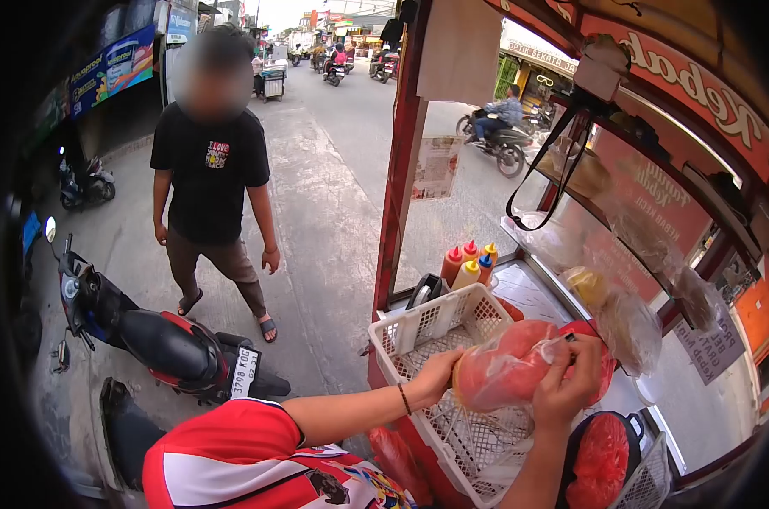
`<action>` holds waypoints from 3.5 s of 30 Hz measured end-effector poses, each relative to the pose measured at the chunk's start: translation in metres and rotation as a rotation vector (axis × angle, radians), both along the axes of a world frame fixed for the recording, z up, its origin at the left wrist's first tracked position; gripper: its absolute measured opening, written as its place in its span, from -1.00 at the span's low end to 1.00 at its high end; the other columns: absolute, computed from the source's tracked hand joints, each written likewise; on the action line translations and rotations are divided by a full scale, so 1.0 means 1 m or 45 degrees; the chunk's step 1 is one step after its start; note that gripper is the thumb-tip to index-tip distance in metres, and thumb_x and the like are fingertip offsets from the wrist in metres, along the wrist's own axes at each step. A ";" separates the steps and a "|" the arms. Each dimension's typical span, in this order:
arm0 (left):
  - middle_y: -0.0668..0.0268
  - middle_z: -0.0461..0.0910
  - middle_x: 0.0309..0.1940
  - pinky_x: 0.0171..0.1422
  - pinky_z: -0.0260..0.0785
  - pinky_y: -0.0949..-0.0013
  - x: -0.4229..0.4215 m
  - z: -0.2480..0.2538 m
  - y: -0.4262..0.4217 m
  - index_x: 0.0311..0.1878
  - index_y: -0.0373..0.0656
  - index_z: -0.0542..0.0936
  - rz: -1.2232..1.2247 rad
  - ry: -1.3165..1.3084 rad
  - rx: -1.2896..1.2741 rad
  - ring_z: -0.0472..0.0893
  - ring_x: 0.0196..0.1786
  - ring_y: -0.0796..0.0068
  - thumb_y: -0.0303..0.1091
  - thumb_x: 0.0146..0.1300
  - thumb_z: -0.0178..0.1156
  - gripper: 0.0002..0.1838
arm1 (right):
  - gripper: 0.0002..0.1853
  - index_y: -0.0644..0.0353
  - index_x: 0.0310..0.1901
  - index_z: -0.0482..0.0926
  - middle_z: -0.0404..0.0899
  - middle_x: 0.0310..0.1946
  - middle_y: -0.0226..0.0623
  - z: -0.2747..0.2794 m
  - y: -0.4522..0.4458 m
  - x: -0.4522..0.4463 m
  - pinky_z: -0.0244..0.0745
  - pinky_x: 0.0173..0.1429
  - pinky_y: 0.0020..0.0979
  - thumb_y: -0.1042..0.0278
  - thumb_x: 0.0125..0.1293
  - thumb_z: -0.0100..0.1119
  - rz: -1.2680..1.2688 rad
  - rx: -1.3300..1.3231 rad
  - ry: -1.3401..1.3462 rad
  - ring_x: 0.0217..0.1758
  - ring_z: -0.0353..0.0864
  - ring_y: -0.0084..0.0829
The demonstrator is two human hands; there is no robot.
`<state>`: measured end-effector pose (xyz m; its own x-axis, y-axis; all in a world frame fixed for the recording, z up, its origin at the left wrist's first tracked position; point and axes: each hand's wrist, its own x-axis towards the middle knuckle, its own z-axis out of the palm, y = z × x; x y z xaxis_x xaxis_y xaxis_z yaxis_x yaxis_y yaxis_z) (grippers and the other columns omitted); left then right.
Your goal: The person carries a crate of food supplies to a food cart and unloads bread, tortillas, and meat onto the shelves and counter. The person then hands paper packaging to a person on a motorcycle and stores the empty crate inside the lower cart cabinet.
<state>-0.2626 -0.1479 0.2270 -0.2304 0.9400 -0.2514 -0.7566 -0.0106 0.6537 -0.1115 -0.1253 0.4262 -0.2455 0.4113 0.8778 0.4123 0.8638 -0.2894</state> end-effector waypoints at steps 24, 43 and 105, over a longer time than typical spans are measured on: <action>0.19 0.67 -0.14 0.11 0.43 0.33 0.049 -0.068 0.015 -0.01 -0.36 0.62 0.287 -0.027 -0.298 0.60 -0.05 0.44 -0.28 0.56 -0.01 -0.67 | -0.81 0.41 -0.33 0.38 0.37 -0.34 0.00 -0.027 0.003 -0.033 0.34 -0.26 -0.02 0.48 0.40 0.09 -0.183 -0.131 -0.234 -0.31 0.49 0.10; 0.15 0.67 -0.03 0.22 0.46 0.26 0.033 -0.022 0.006 0.08 -0.33 0.58 0.174 -0.215 -0.066 0.64 0.02 0.36 -0.28 0.57 -0.07 -0.66 | -0.79 0.43 -0.33 0.34 0.33 -0.36 0.04 0.002 -0.026 -0.015 0.32 -0.19 -0.01 0.48 0.43 0.04 -0.158 0.021 -0.378 -0.29 0.43 0.11; 0.21 0.60 -0.30 0.17 0.19 0.16 -0.054 -0.041 -0.078 -0.13 -0.21 0.64 0.322 2.501 0.384 0.50 -0.16 0.16 -0.45 0.19 -0.08 -0.69 | -0.81 0.28 -0.29 0.52 0.56 -0.33 -0.01 -0.028 0.215 0.398 0.56 -0.19 -0.03 0.33 0.41 0.13 -1.461 0.254 -0.226 -0.28 0.63 0.07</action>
<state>-0.3170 -0.2260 0.1857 -0.0521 0.8039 0.5925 0.8916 -0.2298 0.3902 0.2863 0.0899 0.3984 0.0537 0.3304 0.9423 0.9986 -0.0159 -0.0513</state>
